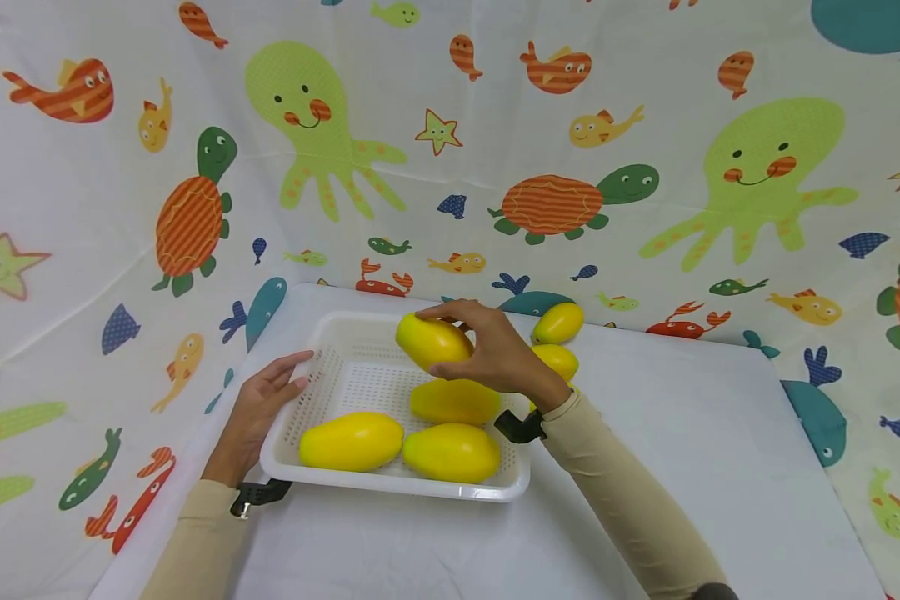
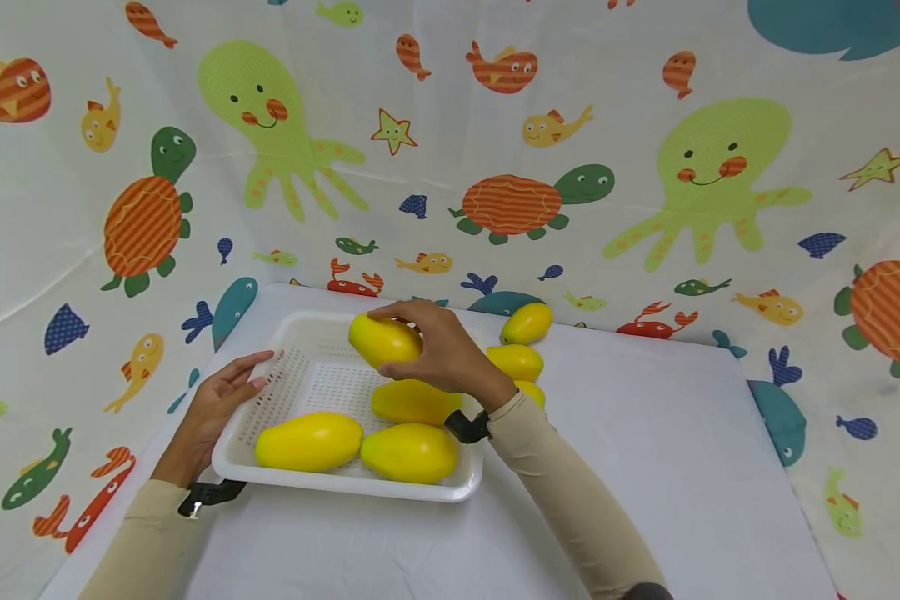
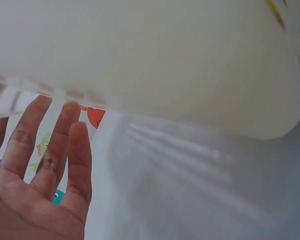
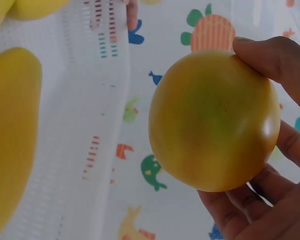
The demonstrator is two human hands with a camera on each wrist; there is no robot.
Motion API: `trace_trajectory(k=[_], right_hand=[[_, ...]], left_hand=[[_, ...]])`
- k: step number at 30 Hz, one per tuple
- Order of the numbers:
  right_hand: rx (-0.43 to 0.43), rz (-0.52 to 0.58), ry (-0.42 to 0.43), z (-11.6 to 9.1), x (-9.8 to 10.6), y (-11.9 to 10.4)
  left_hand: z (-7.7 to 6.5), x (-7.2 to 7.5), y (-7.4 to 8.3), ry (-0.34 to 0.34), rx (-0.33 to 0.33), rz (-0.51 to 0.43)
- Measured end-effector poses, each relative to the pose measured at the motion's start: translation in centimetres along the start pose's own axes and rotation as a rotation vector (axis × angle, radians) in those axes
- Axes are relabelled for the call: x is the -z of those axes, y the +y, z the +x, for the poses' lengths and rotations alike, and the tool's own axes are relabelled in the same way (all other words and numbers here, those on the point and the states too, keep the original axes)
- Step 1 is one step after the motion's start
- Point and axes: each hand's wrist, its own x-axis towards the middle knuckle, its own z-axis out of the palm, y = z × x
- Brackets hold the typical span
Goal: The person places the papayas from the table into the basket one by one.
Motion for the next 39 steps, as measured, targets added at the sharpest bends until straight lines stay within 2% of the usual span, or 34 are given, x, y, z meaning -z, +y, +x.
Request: trace_trajectory(k=[10,15,30,39], right_hand=[[-0.038,0.009,-0.068,2.3,-2.5,-0.4],[-0.017,0.011,-0.119,3.2,-3.7,-0.4],[-0.045,0.031,-0.340,5.5,-7.1,0.5],[-0.066,0.014,-0.430,6.2,-8.4,0.9]], left_hand=[[-0.1,0.0,-0.2,-0.004,-0.008,-0.018],[-0.1,0.0,-0.2,-0.004,-0.019,-0.008],[-0.1,0.3,-0.1,-0.003,0.013,0.008],[0.0,0.5,-0.3,-0.015,-0.017,0.007]])
